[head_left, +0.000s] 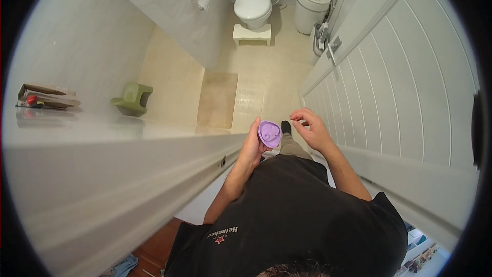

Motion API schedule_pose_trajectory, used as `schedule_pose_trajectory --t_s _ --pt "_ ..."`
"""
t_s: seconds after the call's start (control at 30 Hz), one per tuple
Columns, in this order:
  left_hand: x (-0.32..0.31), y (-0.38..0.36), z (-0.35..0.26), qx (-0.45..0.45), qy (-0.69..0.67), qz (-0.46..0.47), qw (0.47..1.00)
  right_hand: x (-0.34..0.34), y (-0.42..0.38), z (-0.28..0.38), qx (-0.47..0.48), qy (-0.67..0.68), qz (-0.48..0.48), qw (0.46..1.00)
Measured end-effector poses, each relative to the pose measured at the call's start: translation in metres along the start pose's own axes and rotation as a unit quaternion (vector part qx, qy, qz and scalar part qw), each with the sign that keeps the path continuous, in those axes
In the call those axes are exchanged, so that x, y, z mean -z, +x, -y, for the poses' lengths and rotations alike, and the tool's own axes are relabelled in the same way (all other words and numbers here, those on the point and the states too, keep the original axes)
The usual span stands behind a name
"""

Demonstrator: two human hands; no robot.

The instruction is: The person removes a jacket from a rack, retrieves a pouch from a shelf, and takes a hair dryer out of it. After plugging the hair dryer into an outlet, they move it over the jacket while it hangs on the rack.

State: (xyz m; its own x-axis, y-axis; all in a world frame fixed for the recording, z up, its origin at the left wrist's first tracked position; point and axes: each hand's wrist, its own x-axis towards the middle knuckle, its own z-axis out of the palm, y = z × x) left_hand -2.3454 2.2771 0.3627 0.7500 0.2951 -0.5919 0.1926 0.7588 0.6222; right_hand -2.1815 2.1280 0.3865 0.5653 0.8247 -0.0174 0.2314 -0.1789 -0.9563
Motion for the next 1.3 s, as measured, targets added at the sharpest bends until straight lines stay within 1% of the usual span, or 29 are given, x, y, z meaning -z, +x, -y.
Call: schedule_pose_trajectory --t_s 0.13,0.17,0.2,0.23,0.27,0.3,0.33,0.37,0.4,0.47,0.5,0.57,0.6,0.67,0.7,0.73,0.77,0.8,0.87,0.9,1.0,1.03,1.07,1.1,1.13,1.17,1.2,1.3 --pt "-0.017 0.051 -0.029 -0.009 0.003 -0.03 1.0 0.026 0.072 -0.029 -0.028 -0.023 0.02 0.999" --pt "-0.016 0.07 -0.035 -0.021 -0.007 -0.049 0.999 0.037 0.091 -0.041 -0.021 -0.032 0.029 0.999" --pt "-0.014 0.091 -0.042 -0.035 -0.018 -0.051 0.998 0.049 0.114 -0.054 -0.029 -0.006 0.013 0.999" --pt "-0.013 0.109 -0.052 -0.042 -0.031 -0.076 0.996 0.062 0.14 -0.064 -0.036 0.021 0.0 0.999" --pt "-0.012 0.129 -0.067 -0.052 -0.039 -0.102 0.993 0.078 0.173 -0.075 -0.018 0.017 0.012 1.0" --pt "-0.01 0.144 -0.082 -0.079 -0.051 -0.1 0.991 0.093 0.2 -0.089 -0.013 -0.001 0.003 1.0" --pt "-0.008 0.142 -0.096 -0.074 -0.052 -0.115 0.989 0.098 0.215 -0.088 -0.026 -0.014 -0.003 1.0" --pt "-0.01 0.156 -0.111 -0.091 -0.05 -0.123 0.987 0.114 0.239 -0.096 -0.043 -0.004 -0.018 0.999" --pt "-0.014 0.173 -0.128 -0.107 -0.048 -0.125 0.985 0.13 0.262 -0.095 -0.041 0.006 -0.026 0.999" --pt "-0.016 0.206 -0.153 -0.101 -0.028 -0.13 0.986 0.163 0.289 -0.088 -0.032 0.007 -0.077 0.996" --pt "-0.019 0.219 -0.161 -0.097 -0.021 -0.139 0.985 0.173 0.295 -0.083 -0.041 0.005 -0.079 0.996" --pt "-0.018 0.24 -0.178 -0.081 -0.01 -0.126 0.989 0.188 0.304 -0.072 -0.065 0.097 -0.134 0.984" --pt "-0.02 0.254 -0.194 -0.081 0.009 -0.113 0.99 0.194 0.31 -0.073 -0.068 0.096 -0.138 0.983" --pt "-0.025 0.282 -0.221 -0.063 0.024 -0.121 0.99 0.2 0.309 -0.08 -0.113 0.108 -0.15 0.976" --pt "-0.022 0.3 -0.234 -0.05 0.031 -0.125 0.99 0.2 0.311 -0.086 -0.116 0.113 -0.156 0.975" --pt "-0.019 0.319 -0.246 -0.037 0.037 -0.127 0.99 0.201 0.314 -0.091 -0.146 0.116 -0.151 0.971" --pt "-0.012 0.341 -0.258 -0.044 0.042 -0.11 0.992 0.202 0.321 -0.097 -0.177 0.118 -0.147 0.966" --pt "-0.01 0.361 -0.273 -0.04 0.047 -0.105 0.993 0.203 0.33 -0.105 -0.179 0.119 -0.154 0.964" --pt "-0.007 0.409 -0.312 -0.057 0.057 -0.126 0.989 0.202 0.364 -0.123 -0.208 0.131 -0.157 0.957" --pt "-0.004 0.432 -0.329 -0.062 0.06 -0.107 0.991 0.2 0.384 -0.132 -0.21 0.131 -0.167 0.954" --pt "0.002 0.501 -0.393 -0.066 0.074 -0.096 0.99 0.199 0.46 -0.142 -0.247 0.092 -0.176 0.948" --pt "0.008 0.508 -0.414 -0.063 0.08 -0.079 0.992 0.193 0.48 -0.129 -0.244 0.075 -0.163 0.953" --pt "0.01 0.523 -0.44 -0.063 0.075 -0.082 0.992 0.192 0.513 -0.127 -0.226 0.067 -0.15 0.96" --pt "0.008 0.539 -0.467 -0.082 0.093 -0.084 0.989 0.197 0.545 -0.127 -0.224 0.065 -0.147 0.961" --pt "0.009 0.554 -0.487 -0.096 0.114 -0.088 0.985 0.2 0.569 -0.126 -0.201 0.054 -0.127 0.97" --pt "0.013 0.573 -0.505 -0.098 0.11 -0.117 0.982 0.2 0.582 -0.126 -0.185 0.047 -0.108 0.976" --pt "0.015 0.583 -0.521 -0.089 0.113 -0.119 0.982 0.202 0.598 -0.124 -0.194 0.051 -0.11 0.973" --pt "0.015 0.617 -0.567 -0.107 0.12 -0.094 0.983 0.207 0.638 -0.13 -0.222 0.064 -0.164 0.959"
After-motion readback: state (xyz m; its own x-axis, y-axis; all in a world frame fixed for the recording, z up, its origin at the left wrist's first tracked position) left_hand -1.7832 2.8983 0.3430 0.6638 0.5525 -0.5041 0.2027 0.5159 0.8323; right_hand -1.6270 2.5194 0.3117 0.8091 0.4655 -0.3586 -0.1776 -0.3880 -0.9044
